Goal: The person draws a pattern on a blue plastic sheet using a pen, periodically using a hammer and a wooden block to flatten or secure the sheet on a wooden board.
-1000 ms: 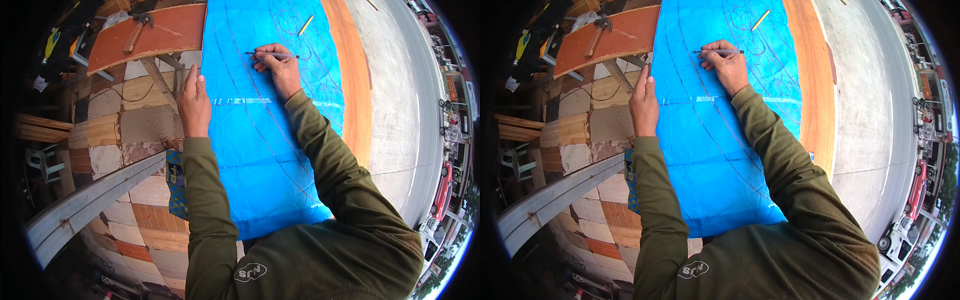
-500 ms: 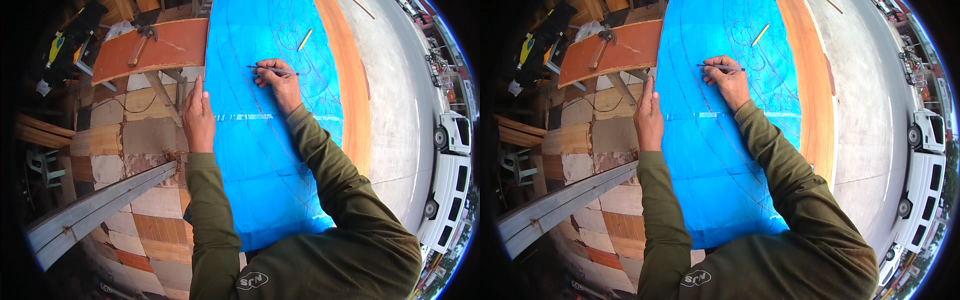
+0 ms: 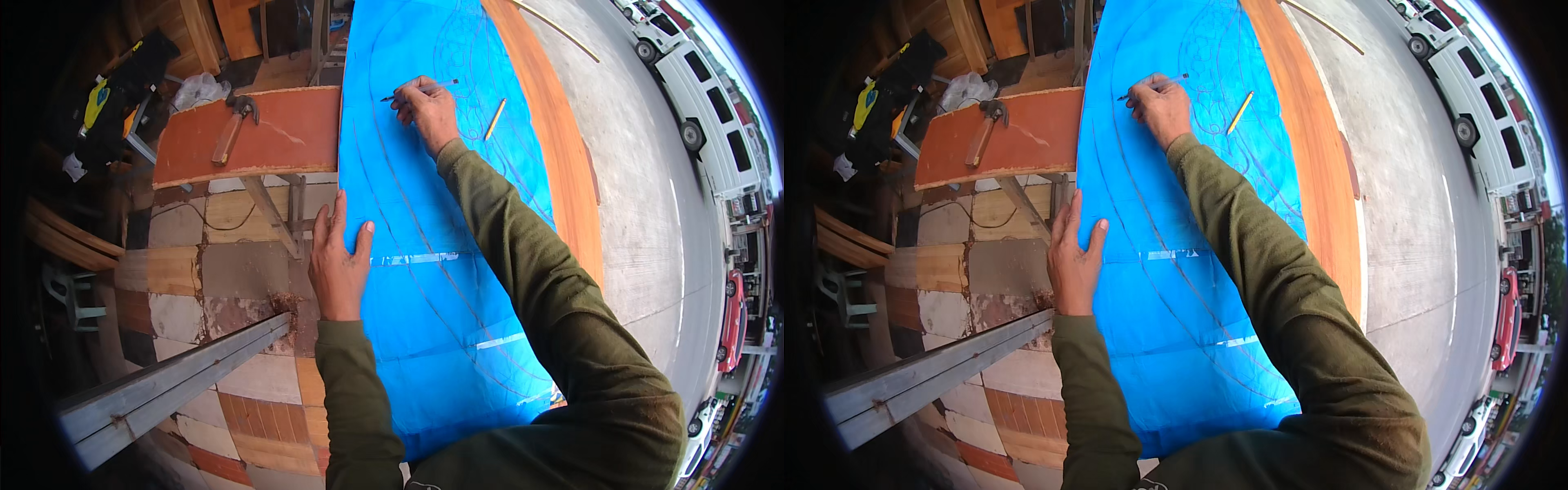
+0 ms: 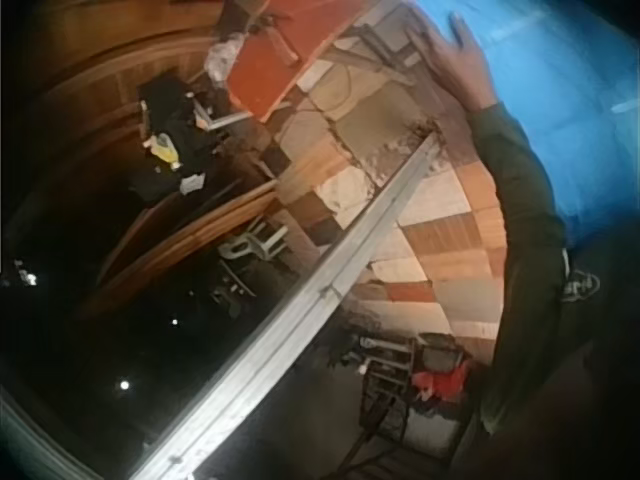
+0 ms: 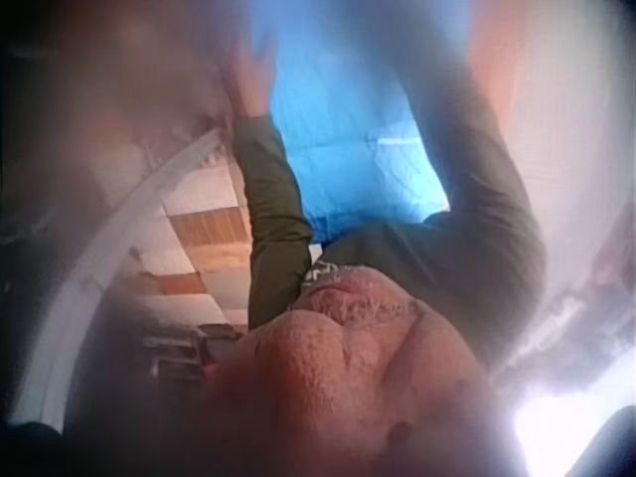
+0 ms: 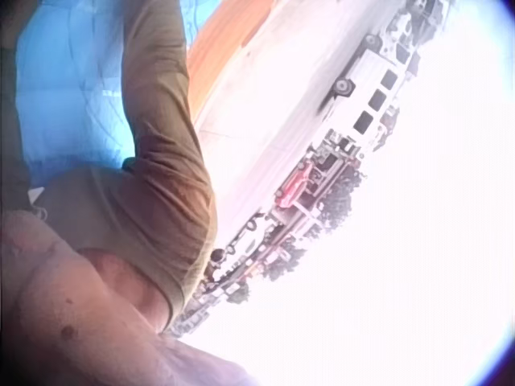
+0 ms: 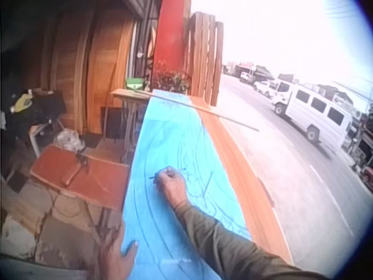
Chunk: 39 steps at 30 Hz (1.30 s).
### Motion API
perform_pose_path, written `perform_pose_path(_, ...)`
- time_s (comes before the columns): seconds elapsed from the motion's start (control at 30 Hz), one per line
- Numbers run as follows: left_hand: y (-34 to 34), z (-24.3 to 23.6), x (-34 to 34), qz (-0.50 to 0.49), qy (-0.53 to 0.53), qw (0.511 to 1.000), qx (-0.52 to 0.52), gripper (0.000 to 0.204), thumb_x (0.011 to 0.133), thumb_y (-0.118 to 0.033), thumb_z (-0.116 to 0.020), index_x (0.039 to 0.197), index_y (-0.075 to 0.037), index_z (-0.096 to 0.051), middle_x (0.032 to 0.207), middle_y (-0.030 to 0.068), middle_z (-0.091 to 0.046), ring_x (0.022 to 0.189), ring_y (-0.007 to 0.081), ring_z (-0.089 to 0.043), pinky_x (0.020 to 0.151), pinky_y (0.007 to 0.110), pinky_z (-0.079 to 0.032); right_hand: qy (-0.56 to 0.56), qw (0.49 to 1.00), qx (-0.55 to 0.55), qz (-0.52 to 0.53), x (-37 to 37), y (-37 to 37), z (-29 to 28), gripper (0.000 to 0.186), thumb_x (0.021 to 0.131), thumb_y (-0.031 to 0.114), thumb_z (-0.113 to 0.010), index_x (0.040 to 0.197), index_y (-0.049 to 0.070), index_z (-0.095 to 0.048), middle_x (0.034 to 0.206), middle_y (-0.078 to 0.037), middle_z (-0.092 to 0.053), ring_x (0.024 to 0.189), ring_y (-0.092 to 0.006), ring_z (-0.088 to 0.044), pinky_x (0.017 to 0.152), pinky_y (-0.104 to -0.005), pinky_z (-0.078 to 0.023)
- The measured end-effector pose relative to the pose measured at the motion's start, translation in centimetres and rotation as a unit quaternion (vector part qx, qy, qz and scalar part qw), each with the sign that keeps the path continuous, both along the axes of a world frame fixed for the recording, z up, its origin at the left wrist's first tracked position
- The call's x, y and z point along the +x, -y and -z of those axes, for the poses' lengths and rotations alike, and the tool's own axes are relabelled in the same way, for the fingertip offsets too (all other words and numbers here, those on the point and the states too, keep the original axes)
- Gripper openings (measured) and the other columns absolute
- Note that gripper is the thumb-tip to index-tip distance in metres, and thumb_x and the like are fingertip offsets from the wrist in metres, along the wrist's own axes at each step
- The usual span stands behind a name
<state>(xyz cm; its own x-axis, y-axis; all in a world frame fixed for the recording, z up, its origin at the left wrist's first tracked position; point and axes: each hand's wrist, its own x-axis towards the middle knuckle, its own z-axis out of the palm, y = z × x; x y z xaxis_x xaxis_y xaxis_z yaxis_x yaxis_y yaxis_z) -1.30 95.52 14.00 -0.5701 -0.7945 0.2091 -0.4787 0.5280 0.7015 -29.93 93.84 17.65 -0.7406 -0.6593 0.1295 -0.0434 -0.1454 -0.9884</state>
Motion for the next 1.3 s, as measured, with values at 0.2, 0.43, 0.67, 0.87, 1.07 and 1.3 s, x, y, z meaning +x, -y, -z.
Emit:
perform_pose_path(0.2, -0.2, -0.6, 0.0, 0.003, -0.004, 1.0, 0.031, 0.063, 0.104, -0.045, -0.068, 0.161, -0.022, -0.054, 0.154, 0.0281, -0.056, 0.135, 0.0461, -0.062, 0.103, 0.053, -0.057, -0.035, 0.998, 0.029, 0.037, -3.4, 4.9, 0.4, 0.015, 0.091, 0.015, -0.07, 0.084, 0.001, -0.071, 0.075, -0.01, -0.075, 0.062, -0.0132, -0.066, 0.057, -0.0306, -0.052)
perform_pose_path(0.43, -0.2, -1.0, 0.0, 0.009, -0.007, 1.0, 0.009, 0.06, 0.104, -0.028, -0.072, 0.159, -0.013, -0.055, 0.15, 0.0235, -0.061, 0.135, 0.0414, -0.063, 0.106, 0.048, -0.056, -0.07, 0.995, 0.037, 0.052, -3.6, 5.8, 2.2, 0.017, 0.087, 0.017, -0.072, 0.08, 0.002, -0.071, 0.074, -0.008, -0.075, 0.063, -0.0118, -0.068, 0.059, -0.03, -0.054)
perform_pose_path(0.67, -0.5, -0.9, 0.0, 0.005, -0.011, 1.0, 0.021, 0.06, 0.104, -0.028, -0.072, 0.159, -0.013, -0.054, 0.151, 0.0227, -0.061, 0.136, 0.0397, -0.063, 0.107, 0.047, -0.055, -0.127, 0.988, 0.069, 0.059, -3.2, 5.6, 1.8, 0.017, 0.087, 0.018, -0.072, 0.08, 0.002, -0.071, 0.073, -0.007, -0.075, 0.064, -0.0112, -0.068, 0.06, -0.0301, -0.054)
perform_pose_path(0.87, -0.4, -1.0, -0.2, 0.008, -0.011, 1.0, 0.018, 0.06, 0.104, -0.028, -0.072, 0.16, -0.013, -0.054, 0.153, 0.022, -0.06, 0.139, 0.0391, -0.061, 0.11, 0.046, -0.053, -0.145, 0.984, 0.072, 0.067, -3.7, 5.9, 2.3, 0.017, 0.087, 0.019, -0.072, 0.082, 0.003, -0.072, 0.071, -0.006, -0.073, 0.064, -0.0122, -0.067, 0.06, -0.0315, -0.054)
perform_pose_path(1.07, -0.3, -0.9, 0.0, 0.008, -0.012, 1.0, 0.025, 0.061, 0.104, -0.029, -0.072, 0.161, -0.014, -0.053, 0.154, 0.0218, -0.059, 0.141, 0.0389, -0.059, 0.112, 0.048, -0.052, -0.167, 0.979, 0.096, 0.071, -3.5, 6.2, 2.4, 0.021, 0.087, 0.022, -0.075, 0.08, 0.003, -0.073, 0.071, -0.006, -0.072, 0.064, -0.0123, -0.066, 0.061, -0.0329, -0.054)
perform_pose_path(1.3, -0.4, -1.1, -0.3, 0.008, -0.002, 0.999, 0.045, 0.062, 0.104, -0.03, -0.071, 0.162, -0.015, -0.052, 0.156, 0.0218, -0.058, 0.142, 0.0395, -0.059, 0.113, 0.048, -0.051, -0.155, 0.983, 0.061, 0.071, -3.7, 6.1, 2.7, 0.022, 0.085, 0.024, -0.076, 0.078, 0.003, -0.073, 0.07, -0.005, -0.072, 0.064, -0.011, -0.064, 0.062, -0.032, -0.055)
